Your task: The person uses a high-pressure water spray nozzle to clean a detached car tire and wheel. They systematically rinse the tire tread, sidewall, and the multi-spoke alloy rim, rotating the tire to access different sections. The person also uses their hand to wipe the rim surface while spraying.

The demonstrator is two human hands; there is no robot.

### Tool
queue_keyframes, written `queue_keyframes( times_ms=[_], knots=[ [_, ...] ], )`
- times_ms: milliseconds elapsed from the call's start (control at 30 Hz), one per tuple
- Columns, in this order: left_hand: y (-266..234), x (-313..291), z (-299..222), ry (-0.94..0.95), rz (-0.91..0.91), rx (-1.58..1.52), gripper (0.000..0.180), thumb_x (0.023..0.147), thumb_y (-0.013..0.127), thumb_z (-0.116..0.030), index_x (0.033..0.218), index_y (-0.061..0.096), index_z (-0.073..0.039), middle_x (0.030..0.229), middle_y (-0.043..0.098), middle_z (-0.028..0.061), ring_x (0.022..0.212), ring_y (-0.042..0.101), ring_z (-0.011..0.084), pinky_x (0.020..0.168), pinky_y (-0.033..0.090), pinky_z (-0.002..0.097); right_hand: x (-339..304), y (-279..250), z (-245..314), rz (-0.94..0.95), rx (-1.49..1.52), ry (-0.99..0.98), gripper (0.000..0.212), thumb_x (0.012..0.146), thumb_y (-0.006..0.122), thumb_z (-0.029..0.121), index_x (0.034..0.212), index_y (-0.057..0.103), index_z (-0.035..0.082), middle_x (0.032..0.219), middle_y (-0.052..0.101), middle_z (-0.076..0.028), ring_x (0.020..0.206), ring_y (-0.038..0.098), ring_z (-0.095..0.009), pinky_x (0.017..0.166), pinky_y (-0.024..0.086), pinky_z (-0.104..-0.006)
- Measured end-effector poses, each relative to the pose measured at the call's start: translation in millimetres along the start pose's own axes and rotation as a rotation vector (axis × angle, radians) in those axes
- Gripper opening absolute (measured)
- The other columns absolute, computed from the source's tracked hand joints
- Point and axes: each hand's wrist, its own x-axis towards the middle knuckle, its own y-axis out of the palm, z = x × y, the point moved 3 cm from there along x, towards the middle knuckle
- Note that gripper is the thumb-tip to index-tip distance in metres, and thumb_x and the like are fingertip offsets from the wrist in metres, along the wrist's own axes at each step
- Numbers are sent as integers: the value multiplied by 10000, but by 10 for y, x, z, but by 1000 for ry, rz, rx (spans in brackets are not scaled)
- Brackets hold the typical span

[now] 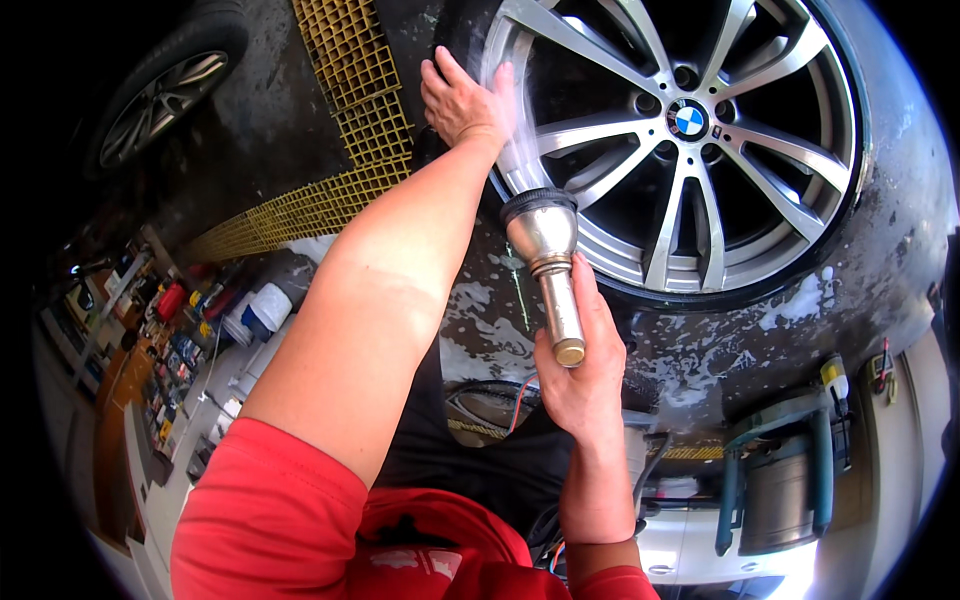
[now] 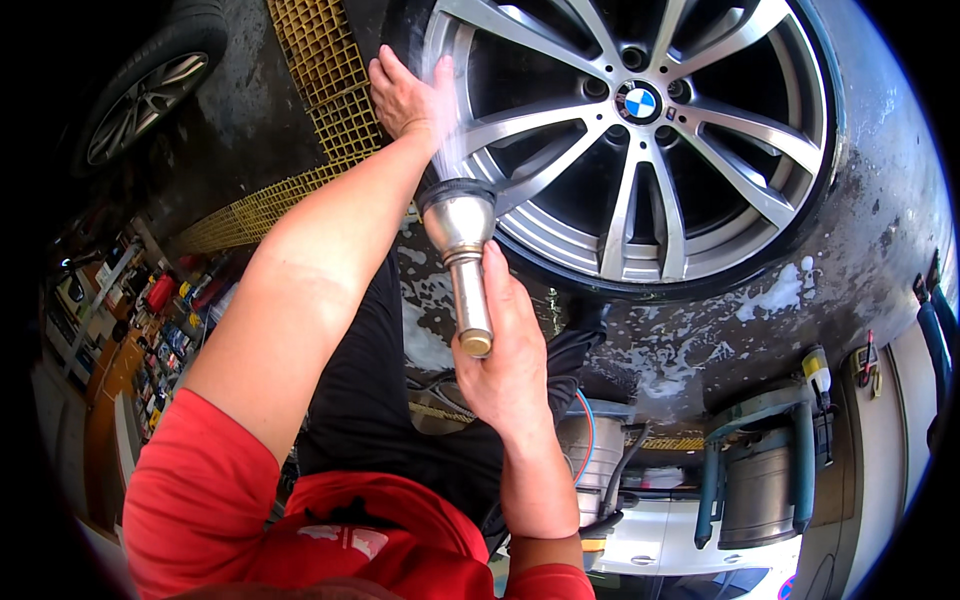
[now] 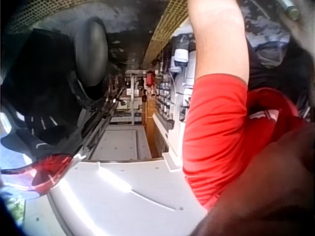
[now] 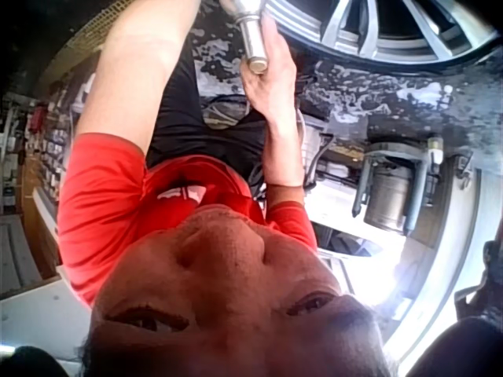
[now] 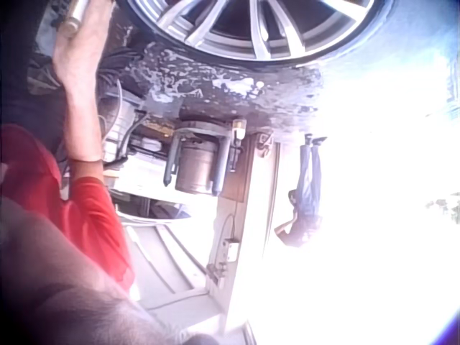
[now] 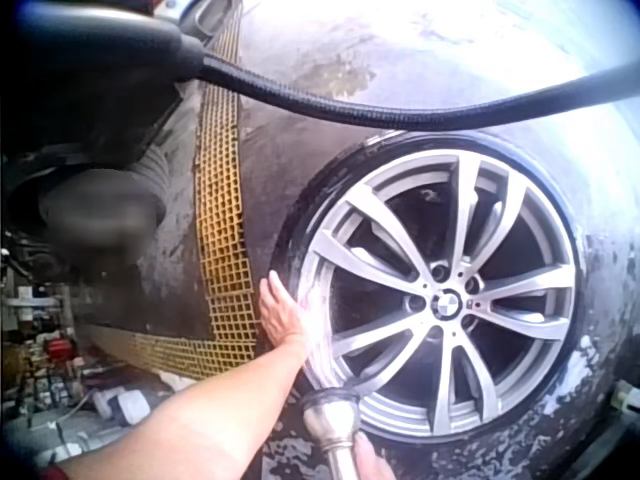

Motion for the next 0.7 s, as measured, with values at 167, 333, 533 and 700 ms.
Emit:
queue_keyframes(
  times_ms=[167, 333, 533, 700],
  knots=[
    [-11, -16, 3, 17, -14, -5, 911, 868, 622, -580, 1515, 221, -81, 1526, 257, 222, 1395, 309, 393, 1111, 315, 526, -8, 11, -15, -8, -36, 7, 744, 748, 577, -106, 1466, 404, -10, 1289, 579, -256, 1181, 607, -367, 998, 470, -383],
    [-6, -20, 2, 20, -26, 2, 915, 873, 613, -582, 1521, 210, -77, 1521, 262, 223, 1387, 316, 396, 1109, 318, 521, -21, 64, -53, 9, -29, 24, 751, 748, 585, -101, 1468, 402, 6, 1244, 597, -239, 1131, 625, -369, 961, 488, -386],
    [-22, -25, -14, 26, -22, 7, 916, 874, 614, -576, 1520, 211, -67, 1518, 268, 227, 1382, 325, 394, 1109, 320, 518, -35, 116, -91, 50, -56, -30, 743, 766, 595, -63, 1468, 353, -28, 1211, 566, -262, 1082, 584, -437, 933, 485, -441],
    [6, -19, 5, 36, -37, 2, 911, 874, 613, -576, 1518, 218, -67, 1517, 269, 228, 1382, 326, 394, 1109, 318, 518, -15, 101, -77, 61, -50, -24, 750, 769, 596, -54, 1474, 339, -27, 1216, 560, -265, 1084, 581, -440, 933, 485, -447]
  ],
)
